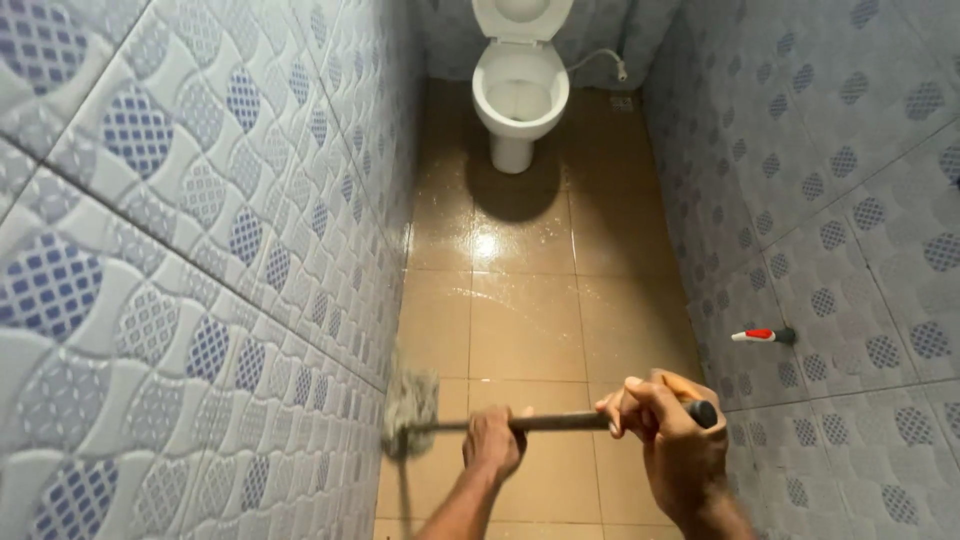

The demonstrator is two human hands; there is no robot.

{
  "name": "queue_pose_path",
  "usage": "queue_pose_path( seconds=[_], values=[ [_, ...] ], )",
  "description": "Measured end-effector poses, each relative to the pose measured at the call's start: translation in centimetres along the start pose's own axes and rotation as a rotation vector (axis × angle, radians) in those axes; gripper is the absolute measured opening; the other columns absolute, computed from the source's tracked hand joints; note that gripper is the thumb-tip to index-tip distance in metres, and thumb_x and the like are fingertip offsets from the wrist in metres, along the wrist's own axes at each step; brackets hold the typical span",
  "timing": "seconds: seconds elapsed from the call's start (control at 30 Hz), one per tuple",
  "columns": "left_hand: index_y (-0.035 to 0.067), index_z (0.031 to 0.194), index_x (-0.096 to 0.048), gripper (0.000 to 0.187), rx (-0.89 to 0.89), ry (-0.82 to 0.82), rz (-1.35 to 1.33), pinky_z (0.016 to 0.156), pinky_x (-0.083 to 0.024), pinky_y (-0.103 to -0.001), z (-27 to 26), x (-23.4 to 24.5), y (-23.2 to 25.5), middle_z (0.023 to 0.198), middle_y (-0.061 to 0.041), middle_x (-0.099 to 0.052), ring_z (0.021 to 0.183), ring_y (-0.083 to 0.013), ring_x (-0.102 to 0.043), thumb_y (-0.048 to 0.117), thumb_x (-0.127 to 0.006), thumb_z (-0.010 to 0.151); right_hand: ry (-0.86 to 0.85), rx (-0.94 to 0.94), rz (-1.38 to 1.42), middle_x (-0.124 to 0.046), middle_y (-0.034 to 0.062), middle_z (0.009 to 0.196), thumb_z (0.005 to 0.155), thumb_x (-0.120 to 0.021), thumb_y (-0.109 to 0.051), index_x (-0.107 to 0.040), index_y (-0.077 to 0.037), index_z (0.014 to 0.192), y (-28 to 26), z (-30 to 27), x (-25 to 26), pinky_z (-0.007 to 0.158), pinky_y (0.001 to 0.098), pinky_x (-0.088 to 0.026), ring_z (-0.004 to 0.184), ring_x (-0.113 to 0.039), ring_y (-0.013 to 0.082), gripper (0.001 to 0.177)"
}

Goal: The person mops a tiled bathroom floor using a mop, dipping the mop into a bucket of water and wringing it out by hand. They also use a sponge to wipe the window ledge.

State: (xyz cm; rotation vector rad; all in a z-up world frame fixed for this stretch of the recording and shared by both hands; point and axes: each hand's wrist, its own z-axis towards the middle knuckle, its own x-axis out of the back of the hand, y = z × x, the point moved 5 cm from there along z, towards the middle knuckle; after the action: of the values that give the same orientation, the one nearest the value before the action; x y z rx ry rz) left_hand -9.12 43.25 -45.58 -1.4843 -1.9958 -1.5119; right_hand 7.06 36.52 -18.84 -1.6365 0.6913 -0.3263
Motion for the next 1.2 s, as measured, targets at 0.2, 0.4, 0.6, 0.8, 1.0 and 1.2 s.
queue_pose_path(
  seconds=[0.2, 0.4, 0.6, 0.8, 1.0, 1.2],
  values=[
    [0.009, 0.089, -0.067, 0.031, -0.048, 0.126, -0.218, 0.085, -0.046, -0.059, 0.3, -4.5, 2.2, 0.1, -0.024, -0.065, 0.1, -0.0468, -0.058, 0.039, -0.061, 0.094, 0.224, -0.112, 0.061, -0.045, 0.006, 0.059, 0.094, -0.056, -0.008, -0.044, -0.008, 0.059, -2.3, 0.2, 2.8, 0.089, 0.0492, -0.057, 0.06, -0.055, 0.0228, 0.037],
    [0.004, 0.082, -0.063, 0.035, -0.315, -0.059, -0.056, 0.085, -0.049, -0.054, 8.7, -10.5, 8.2, 0.091, -0.026, -0.065, 0.093, -0.0454, -0.06, 0.033, -0.063, 0.102, 0.367, 0.163, -0.148, -0.055, 0.0064, 0.062, 0.092, -0.063, -0.01, -0.053, -0.007, 0.061, -1.9, -2.8, 6.4, 0.082, 0.0438, -0.058, 0.065, -0.061, 0.0201, 0.033],
    [0.011, 0.11, -0.062, 0.05, -0.363, -0.278, -0.05, 0.092, -0.053, -0.046, 7.8, -17.7, 15.5, 0.111, -0.021, -0.062, 0.106, -0.0387, -0.062, 0.039, -0.08, 0.073, 0.818, 0.307, -0.399, -0.065, 0.0136, 0.059, 0.087, -0.068, -0.006, -0.062, 0.0, 0.06, 0.2, -7.0, 8.2, 0.065, 0.0388, -0.053, 0.059, -0.064, 0.021, 0.029],
    [0.014, 0.122, -0.061, 0.059, -0.641, -0.311, -0.084, 0.102, -0.043, -0.064, -0.5, -21.0, 25.1, 0.136, -0.021, -0.054, 0.126, -0.0429, -0.05, 0.06, -0.071, 0.086, 1.015, 0.402, -0.099, -0.048, 0.0055, 0.058, 0.097, -0.062, -0.005, -0.044, -0.007, 0.06, -4.0, -8.0, 20.2, 0.074, 0.046, -0.057, 0.053, -0.05, 0.0212, 0.041],
    [0.017, 0.112, -0.068, 0.038, -0.647, -0.247, 0.005, 0.097, -0.039, -0.061, -8.7, -18.9, 24.9, 0.119, -0.011, -0.066, 0.12, -0.0342, -0.057, 0.041, -0.072, 0.082, 0.886, 0.189, 0.122, -0.035, 0.0005, 0.059, 0.099, -0.056, -0.014, -0.042, -0.015, 0.071, -5.2, -11.4, 29.2, 0.078, 0.0499, -0.049, 0.056, -0.044, 0.0194, 0.031],
    [0.015, 0.088, -0.071, 0.036, -0.146, -0.327, 0.07, 0.086, -0.049, -0.051, -10.3, -18.3, 10.7, 0.093, -0.014, -0.068, 0.098, -0.0377, -0.064, 0.051, -0.068, 0.091, 0.849, -0.072, 0.262, -0.042, 0.0066, 0.052, 0.088, -0.062, -0.011, -0.038, -0.014, 0.059, 4.8, -12.7, 28.6, 0.07, 0.0529, -0.053, 0.048, -0.046, 0.0226, 0.038]
  ],
)
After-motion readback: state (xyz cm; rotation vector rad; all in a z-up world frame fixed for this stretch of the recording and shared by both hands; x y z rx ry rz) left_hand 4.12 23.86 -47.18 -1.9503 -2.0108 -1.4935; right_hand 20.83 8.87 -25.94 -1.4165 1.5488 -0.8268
